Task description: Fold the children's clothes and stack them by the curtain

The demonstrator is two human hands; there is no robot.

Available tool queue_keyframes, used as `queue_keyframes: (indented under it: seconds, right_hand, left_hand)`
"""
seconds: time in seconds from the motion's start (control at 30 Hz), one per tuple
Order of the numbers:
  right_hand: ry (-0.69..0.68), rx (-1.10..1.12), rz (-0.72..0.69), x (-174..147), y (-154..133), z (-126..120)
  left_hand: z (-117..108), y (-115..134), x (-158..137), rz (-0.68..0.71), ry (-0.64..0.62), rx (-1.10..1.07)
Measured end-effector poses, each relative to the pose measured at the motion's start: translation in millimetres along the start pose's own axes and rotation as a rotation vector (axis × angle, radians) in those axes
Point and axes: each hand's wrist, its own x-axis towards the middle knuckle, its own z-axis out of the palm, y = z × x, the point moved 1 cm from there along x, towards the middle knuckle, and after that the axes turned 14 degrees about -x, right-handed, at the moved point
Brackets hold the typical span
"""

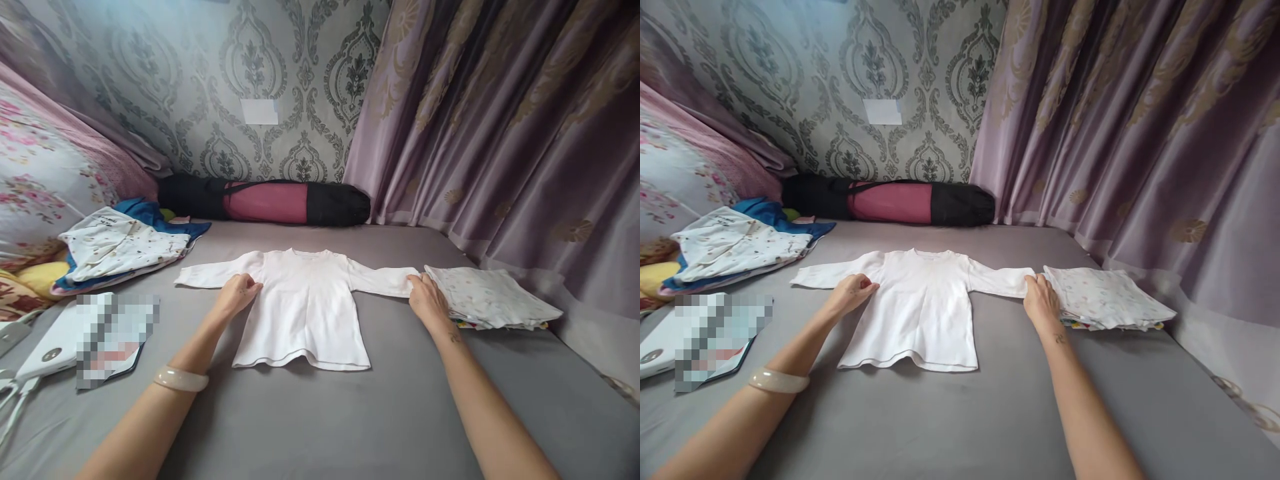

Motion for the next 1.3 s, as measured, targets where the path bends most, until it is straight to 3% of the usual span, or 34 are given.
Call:
queue_keyframes:
  seconds: [0.13,0.23,0.3,0.43,0.5,0.6,0.67,0.87,1.17,1.3]
  right_hand:
    - [0.058,-0.150,-0.015,13.1,-7.3,1.6]
    - [0.011,-0.198,-0.030,16.7,-12.3,9.4]
    - [-0.015,-0.205,-0.023,14.3,-16.1,11.6]
    - [0.080,-0.144,0.076,-3.5,-28.5,-1.9]
    - [0.002,-0.024,0.047,-18.7,-38.8,-14.3]
    - [-0.299,0.229,-0.111,-48.6,-58.3,-32.4]
    - [-0.382,0.325,-0.179,-70.1,-70.6,-42.9]
    - [-0.421,0.368,-0.226,-109.7,-91.0,-57.1]
    - [-0.514,0.532,-0.238,-104.5,-82.2,-54.4]
    - [-0.566,0.598,-0.250,-101.0,-74.7,-45.8]
  left_hand:
    - [0.7,-2.8,-12.4,-0.020,-0.052,-0.015]
    - [-2.9,-3.9,-25.8,-0.019,-0.101,-0.042]
    - [-6.3,-4.3,-36.9,-0.018,-0.110,-0.055]
    - [-10.1,-4.3,-63.9,-0.036,-0.146,-0.085]
    - [-9.8,-3.8,-78.2,-0.054,-0.158,-0.106]
    - [-8.2,-2.3,-97.2,-0.090,-0.135,-0.136]
    - [-7.3,-0.6,-106.9,-0.106,-0.124,-0.155]
    - [-7.1,3.9,-119.3,-0.071,-0.110,-0.218]
    - [-15.7,-8.4,-119.3,-0.222,-0.108,-0.484]
    - [-22.4,-14.8,-118.7,-0.265,-0.087,-0.500]
